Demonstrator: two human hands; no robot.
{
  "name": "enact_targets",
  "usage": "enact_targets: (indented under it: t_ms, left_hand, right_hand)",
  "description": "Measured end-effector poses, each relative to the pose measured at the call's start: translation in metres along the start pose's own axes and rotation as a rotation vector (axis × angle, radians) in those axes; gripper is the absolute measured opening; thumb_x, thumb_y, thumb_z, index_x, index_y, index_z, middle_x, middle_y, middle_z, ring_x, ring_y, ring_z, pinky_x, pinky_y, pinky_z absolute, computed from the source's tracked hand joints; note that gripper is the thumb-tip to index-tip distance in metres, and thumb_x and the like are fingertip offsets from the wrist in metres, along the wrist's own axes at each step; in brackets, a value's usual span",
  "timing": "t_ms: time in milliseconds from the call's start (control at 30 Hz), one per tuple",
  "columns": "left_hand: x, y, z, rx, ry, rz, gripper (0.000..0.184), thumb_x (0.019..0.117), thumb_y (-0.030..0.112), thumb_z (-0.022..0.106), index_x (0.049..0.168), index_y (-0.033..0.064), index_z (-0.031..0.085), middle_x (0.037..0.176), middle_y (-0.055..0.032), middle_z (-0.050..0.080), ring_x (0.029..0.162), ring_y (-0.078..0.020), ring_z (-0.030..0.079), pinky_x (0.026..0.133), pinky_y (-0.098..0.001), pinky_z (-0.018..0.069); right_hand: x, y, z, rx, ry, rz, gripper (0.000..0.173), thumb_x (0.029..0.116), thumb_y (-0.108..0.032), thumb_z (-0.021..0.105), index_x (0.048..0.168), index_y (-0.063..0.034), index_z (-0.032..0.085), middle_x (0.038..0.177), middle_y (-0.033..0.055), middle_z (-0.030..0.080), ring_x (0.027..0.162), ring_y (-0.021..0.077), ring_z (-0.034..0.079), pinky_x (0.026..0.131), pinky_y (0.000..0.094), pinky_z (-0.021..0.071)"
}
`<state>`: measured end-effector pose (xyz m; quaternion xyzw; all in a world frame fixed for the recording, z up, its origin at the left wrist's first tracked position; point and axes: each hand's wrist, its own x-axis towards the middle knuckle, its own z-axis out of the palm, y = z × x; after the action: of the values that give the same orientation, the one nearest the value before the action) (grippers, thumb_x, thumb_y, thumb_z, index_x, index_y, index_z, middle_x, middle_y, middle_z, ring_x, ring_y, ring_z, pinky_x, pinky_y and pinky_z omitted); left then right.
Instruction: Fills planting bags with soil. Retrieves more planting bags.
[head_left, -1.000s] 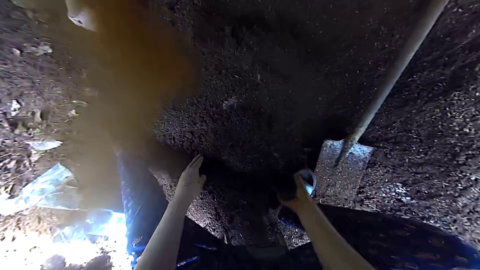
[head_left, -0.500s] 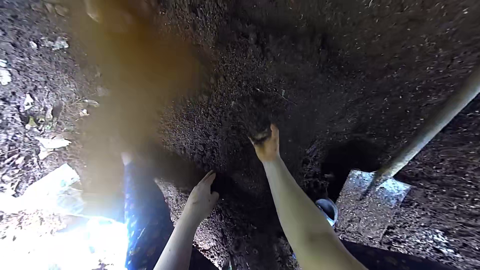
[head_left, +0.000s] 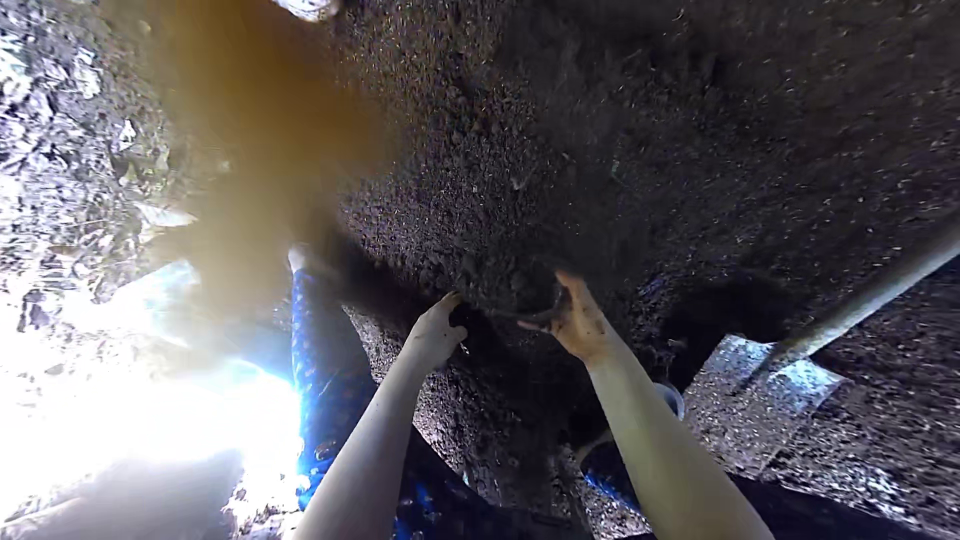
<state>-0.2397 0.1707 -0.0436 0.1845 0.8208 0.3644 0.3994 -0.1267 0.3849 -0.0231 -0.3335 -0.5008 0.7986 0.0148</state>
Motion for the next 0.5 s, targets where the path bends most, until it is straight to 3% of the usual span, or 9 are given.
enact_targets:
  t_ms: [100,200,267,333,400,500]
  left_hand:
    - [-0.007,-0.005,-0.007,-0.022,0.013,-0.022,0.064,0.0958,0.007,0.065,0.155,0.0046,0.041,0.146,-0.0222,0.055,0.134,-0.0354,0.055,0.112,-0.0548,0.0442]
    - [-0.011,-0.012,-0.01,-0.029,0.027,0.018,0.066,0.0956,0.005,0.064,0.157,0.0051,0.039,0.152,-0.0195,0.051,0.139,-0.0326,0.052,0.115,-0.0524,0.0423]
    - [-0.013,-0.013,-0.007,-0.006,0.036,0.036,0.07,0.0953,0.003,0.064,0.159,0.0058,0.036,0.158,-0.0168,0.045,0.142,-0.0312,0.049,0.117,-0.0513,0.0402]
    - [-0.016,-0.013,-0.003,0.032,0.04,0.047,0.071,0.0943,0.002,0.064,0.159,0.0067,0.035,0.164,-0.013,0.038,0.146,-0.0284,0.044,0.119,-0.0497,0.0374]
    - [-0.018,-0.015,0.001,0.05,0.066,0.067,0.07,0.0931,0.002,0.066,0.158,0.0051,0.038,0.165,-0.0114,0.036,0.147,-0.0271,0.043,0.12,-0.0492,0.0369]
    - [-0.02,-0.017,0.0,0.07,0.08,0.079,0.069,0.0928,0.002,0.067,0.156,0.0045,0.041,0.166,-0.0105,0.036,0.147,-0.0262,0.044,0.119,-0.0488,0.0376]
  right_hand:
    - [-0.021,0.002,0.021,-0.169,0.024,0.072,0.05,0.1075,-0.04,0.045,0.155,-0.0236,0.038,0.134,0.0181,0.059,0.098,0.034,0.07,0.074,0.0502,0.0629]
    - [-0.022,0.006,0.042,-0.456,-0.031,0.037,0.056,0.1025,-0.032,0.059,0.153,-0.018,0.04,0.134,0.0202,0.058,0.099,0.0336,0.069,0.074,0.0497,0.0624]
    - [-0.019,0.006,0.055,-0.824,-0.042,-0.033,0.067,0.0959,-0.042,0.07,0.153,-0.0172,0.044,0.14,0.0232,0.055,0.113,0.0361,0.065,0.086,0.0523,0.0588]
    - [-0.025,-0.003,0.074,-1.147,0.002,-0.07,0.073,0.0909,-0.054,0.072,0.153,-0.0244,0.046,0.146,0.0259,0.049,0.121,0.0412,0.059,0.094,0.0577,0.0525]
    - [-0.033,-0.011,0.089,-1.31,0.015,-0.062,0.075,0.0897,-0.061,0.07,0.154,-0.0312,0.044,0.151,0.0248,0.043,0.121,0.0422,0.059,0.094,0.0588,0.0521]
    - [-0.04,-0.012,0.091,-1.34,0.0,-0.14,0.073,0.0888,-0.061,0.07,0.152,-0.0345,0.046,0.152,0.0216,0.042,0.122,0.0404,0.057,0.092,0.0568,0.0534]
